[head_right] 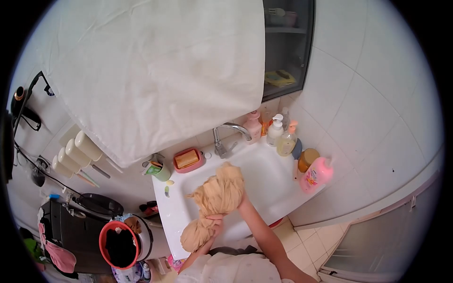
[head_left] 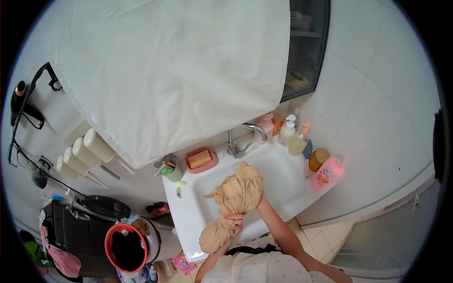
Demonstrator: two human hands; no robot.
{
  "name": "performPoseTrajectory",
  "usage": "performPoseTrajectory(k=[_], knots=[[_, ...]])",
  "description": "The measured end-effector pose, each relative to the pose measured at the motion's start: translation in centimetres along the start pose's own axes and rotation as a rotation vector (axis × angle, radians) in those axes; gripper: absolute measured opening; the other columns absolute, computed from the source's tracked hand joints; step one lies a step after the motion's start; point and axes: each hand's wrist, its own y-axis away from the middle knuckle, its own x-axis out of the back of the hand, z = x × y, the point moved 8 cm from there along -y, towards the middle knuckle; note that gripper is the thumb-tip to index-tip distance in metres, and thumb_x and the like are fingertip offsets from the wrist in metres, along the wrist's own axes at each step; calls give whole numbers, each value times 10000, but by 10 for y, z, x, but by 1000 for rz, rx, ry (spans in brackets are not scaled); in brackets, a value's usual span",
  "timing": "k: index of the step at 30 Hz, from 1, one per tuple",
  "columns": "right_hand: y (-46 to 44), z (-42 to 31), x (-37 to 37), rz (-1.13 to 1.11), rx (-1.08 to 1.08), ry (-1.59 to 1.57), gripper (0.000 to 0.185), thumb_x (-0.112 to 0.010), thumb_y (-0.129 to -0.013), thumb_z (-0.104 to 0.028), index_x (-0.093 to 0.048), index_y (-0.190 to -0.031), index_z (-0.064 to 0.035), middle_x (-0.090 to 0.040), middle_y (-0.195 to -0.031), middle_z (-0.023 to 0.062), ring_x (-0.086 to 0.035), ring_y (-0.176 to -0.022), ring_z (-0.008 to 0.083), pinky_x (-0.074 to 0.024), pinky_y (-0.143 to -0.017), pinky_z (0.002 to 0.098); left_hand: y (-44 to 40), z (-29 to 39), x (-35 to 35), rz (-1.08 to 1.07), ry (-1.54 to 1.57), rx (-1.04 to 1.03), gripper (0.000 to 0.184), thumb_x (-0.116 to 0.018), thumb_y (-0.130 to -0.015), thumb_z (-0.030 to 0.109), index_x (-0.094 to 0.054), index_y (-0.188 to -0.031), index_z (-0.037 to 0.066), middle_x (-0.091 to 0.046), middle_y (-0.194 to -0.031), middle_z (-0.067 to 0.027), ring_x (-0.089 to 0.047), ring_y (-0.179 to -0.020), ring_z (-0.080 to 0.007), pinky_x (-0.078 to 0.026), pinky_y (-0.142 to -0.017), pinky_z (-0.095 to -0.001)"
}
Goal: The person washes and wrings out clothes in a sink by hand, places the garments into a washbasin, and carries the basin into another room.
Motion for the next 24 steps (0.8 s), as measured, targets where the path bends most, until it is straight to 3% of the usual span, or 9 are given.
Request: performPoseTrajectory(k=[2,9,12,14,17,21,24], knots=[[4,-13,12,276,114,222,475,-359,-849,-382,-333,-1220,-87,-418,-1190,80,-423,-1069,238,-353,-906,382,2,0,-1,4,-7,-6,435,-536,-726,404,-474,-1033,102,-493,-743,-49,-472,-645,-149,-417,-467,-215],[7,-16,18,285,124,135,448,-377,-843,-359,-384,-1177,-60,-463,-1139,110,-467,-1023,255,-388,-872,384,9,-1,-2,15,-35,-8,434,-537,-726,402,-476,-1031,99,-499,-748,-49,-476,-648,-148,-419,-472,-216],[10,-26,16,329,222,100,558,-351,-829,-459,-358,-1195,-38,-448,-1158,125,-453,-1042,256,-375,-884,379,15,-1,-4,20,-45,-17,434,-538,-726,401,-477,-1031,98,-501,-751,-50,-478,-649,-148,-420,-474,-216],[24,-25,14,452,101,44,707,-305,-788,-584,-326,-1216,-23,-421,-1190,129,-428,-1073,252,-356,-900,376,18,1,-5,24,-48,-26,434,-538,-726,400,-477,-1030,97,-502,-752,-50,-479,-650,-148,-420,-475,-216],[23,-30,-5,346,40,123,801,-282,-747,-653,-294,-1235,-18,-392,-1221,122,-399,-1102,246,-331,-921,377,23,2,-7,30,-58,-41,434,-539,-726,400,-478,-1030,96,-505,-754,-50,-481,-651,-147,-421,-477,-216],[25,-35,-8,347,47,333,762,-312,-763,-621,-295,-1232,-21,-386,-1224,116,-401,-1102,233,-340,-914,370,22,3,-10,35,-78,-48,433,-539,-727,398,-479,-1029,94,-508,-757,-50,-484,-652,-147,-423,-480,-217],[27,-41,-12,526,96,524,650,-354,-804,-533,-353,-1193,-13,-455,-1158,118,-467,-1030,227,-383,-874,355,18,3,-10,37,-88,-47,433,-540,-727,397,-480,-1029,93,-510,-760,-51,-486,-654,-146,-423,-482,-217]])
